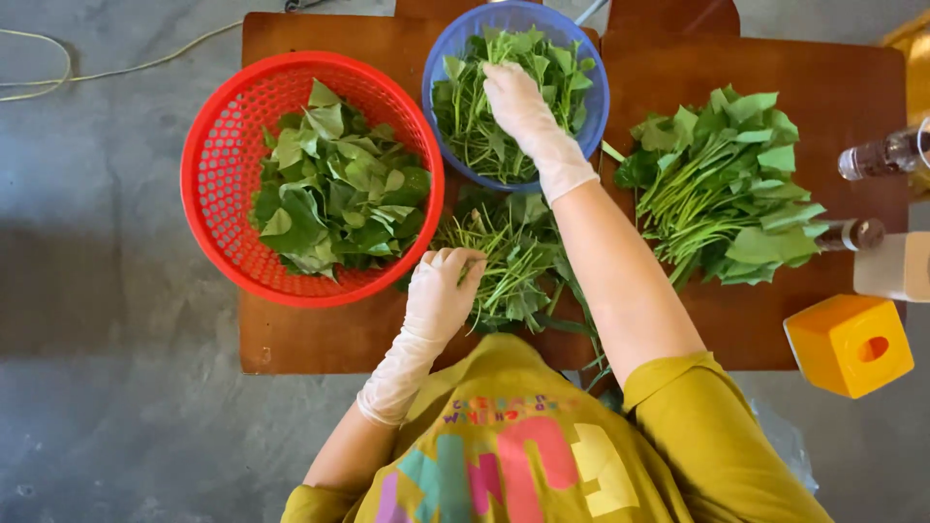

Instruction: The person plucks leaves from sweet potato greens, placing the leaves into a red basket and the stems into a blue bowl.

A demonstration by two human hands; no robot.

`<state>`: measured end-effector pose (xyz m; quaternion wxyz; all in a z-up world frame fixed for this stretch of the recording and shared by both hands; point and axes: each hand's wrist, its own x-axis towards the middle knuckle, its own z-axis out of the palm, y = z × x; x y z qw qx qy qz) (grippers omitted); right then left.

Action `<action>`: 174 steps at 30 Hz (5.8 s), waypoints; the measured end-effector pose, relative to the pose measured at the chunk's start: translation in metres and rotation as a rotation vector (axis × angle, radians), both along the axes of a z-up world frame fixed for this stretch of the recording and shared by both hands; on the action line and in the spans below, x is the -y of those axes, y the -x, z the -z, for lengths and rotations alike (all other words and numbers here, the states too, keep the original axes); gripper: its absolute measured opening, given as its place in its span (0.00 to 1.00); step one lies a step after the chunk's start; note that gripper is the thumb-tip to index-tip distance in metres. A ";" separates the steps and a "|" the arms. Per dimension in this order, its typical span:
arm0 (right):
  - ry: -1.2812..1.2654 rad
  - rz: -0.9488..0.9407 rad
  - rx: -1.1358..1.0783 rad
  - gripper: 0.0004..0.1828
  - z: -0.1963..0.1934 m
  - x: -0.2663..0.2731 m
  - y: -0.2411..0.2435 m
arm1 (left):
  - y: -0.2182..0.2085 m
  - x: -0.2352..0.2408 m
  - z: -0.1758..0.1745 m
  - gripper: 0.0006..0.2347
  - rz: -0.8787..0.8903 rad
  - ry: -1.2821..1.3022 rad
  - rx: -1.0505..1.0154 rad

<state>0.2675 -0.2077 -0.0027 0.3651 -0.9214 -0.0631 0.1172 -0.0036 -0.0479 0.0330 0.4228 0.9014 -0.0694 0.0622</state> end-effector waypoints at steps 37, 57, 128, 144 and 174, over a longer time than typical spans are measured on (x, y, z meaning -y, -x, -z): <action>-0.108 1.191 0.036 0.18 0.043 0.211 0.263 | 0.003 0.042 -0.007 0.08 0.221 0.061 0.094; -0.972 1.133 0.343 0.07 -0.011 0.153 0.280 | 0.005 0.037 -0.017 0.08 0.228 0.051 0.073; -0.820 0.370 0.095 0.06 -0.107 0.033 0.257 | -0.009 0.035 -0.043 0.12 0.080 0.433 -0.596; -0.033 -0.096 0.726 0.16 -0.093 0.050 0.263 | -0.016 0.013 -0.038 0.09 -0.002 0.837 -0.810; -0.615 0.344 0.250 0.04 -0.059 0.072 0.249 | -0.009 0.001 -0.024 0.09 -0.095 0.419 -0.463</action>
